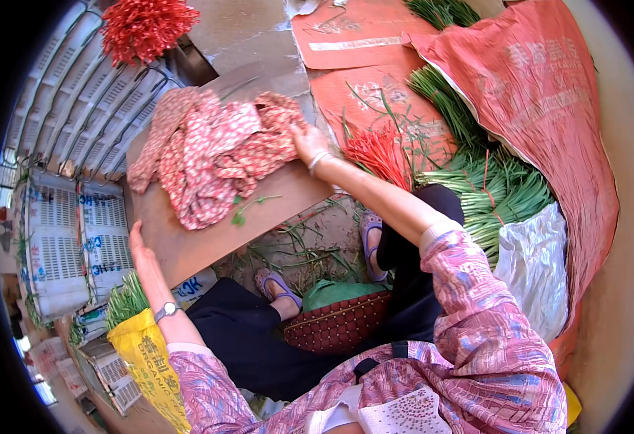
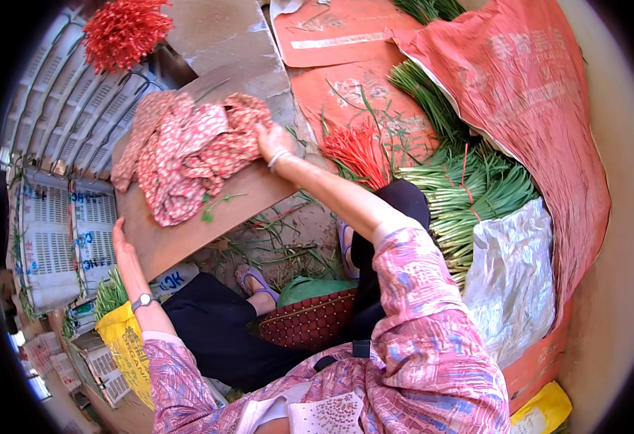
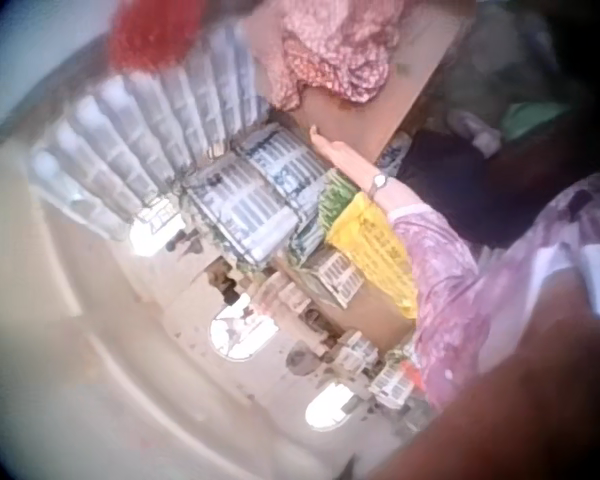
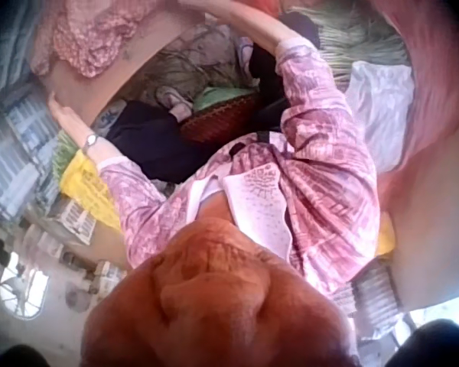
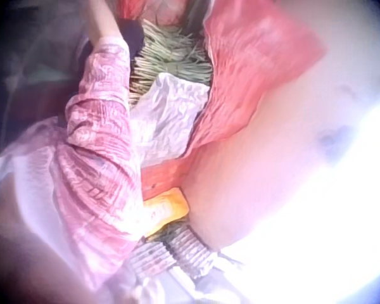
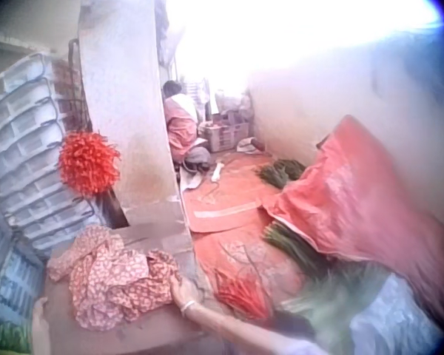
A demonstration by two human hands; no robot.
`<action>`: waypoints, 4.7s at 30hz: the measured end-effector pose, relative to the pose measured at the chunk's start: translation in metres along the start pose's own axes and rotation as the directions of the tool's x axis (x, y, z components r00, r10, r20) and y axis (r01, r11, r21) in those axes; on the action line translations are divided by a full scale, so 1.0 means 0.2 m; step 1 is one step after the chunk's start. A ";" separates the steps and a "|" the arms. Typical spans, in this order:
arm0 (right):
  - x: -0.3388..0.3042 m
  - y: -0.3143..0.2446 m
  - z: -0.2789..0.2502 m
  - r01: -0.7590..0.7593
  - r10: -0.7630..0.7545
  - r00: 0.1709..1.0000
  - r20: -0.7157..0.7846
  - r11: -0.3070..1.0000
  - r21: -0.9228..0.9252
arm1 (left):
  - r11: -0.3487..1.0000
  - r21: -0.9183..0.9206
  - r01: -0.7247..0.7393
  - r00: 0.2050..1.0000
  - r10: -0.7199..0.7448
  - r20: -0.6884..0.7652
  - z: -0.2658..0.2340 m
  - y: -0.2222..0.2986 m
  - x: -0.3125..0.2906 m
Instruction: The person sorts and cleans bundles of green onions, removing a yellow plastic covering from a crate and then picking through the onions one by one before placing them into a different pile.
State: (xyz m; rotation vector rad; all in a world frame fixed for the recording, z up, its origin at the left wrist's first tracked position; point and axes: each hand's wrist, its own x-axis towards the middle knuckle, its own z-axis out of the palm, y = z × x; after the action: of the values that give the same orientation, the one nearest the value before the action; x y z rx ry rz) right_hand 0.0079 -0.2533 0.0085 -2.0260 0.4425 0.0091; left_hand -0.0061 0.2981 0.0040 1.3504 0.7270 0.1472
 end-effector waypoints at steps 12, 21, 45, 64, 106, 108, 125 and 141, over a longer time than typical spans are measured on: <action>-0.02 -0.41 -0.18 0.495 -0.259 0.733 0.629 0.837 -0.234 | 0.375 0.921 0.104 0.822 0.488 -0.292 -0.39 0.08 0.08; -0.01 0.64 -1.35 -0.028 -0.041 0.980 0.193 0.940 0.341 | 0.723 0.166 -0.671 0.680 0.510 0.526 0.97 0.30 -1.24; -0.23 1.77 -0.23 0.134 -0.130 0.989 0.074 0.544 -0.828 | -0.022 0.879 -0.476 0.772 0.469 0.429 0.48 -0.13 -1.95; -0.39 1.06 -0.33 -0.646 0.310 0.670 0.675 0.691 0.324 | 0.212 0.826 -0.522 0.789 0.488 0.373 0.23 -0.11 -1.92; 0.43 1.17 0.87 0.243 -0.125 0.955 0.268 0.848 -0.471 | 0.628 0.719 -0.299 0.930 0.024 0.366 1.49 -1.54 -1.07; 0.42 1.14 0.87 0.244 -0.121 0.950 0.286 0.863 -0.443 | 0.505 0.828 -0.244 0.965 0.039 0.260 1.60 -1.61 -0.78; 0.47 1.34 0.60 0.305 -0.215 0.944 0.251 0.860 -0.410 | 0.969 -0.023 0.245 0.949 -0.235 0.212 1.63 -1.51 -0.19; -0.11 0.88 -0.49 0.215 -0.217 0.976 0.004 0.962 -0.167 | 0.637 0.742 -0.211 0.976 0.184 0.119 1.10 -1.81 -1.01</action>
State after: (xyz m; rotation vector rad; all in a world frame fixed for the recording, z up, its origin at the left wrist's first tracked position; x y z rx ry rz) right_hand -0.0850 -0.4040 -0.0902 -2.2316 0.2330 -0.1056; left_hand -0.1516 -0.0751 -0.2409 2.2425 0.6242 -0.0169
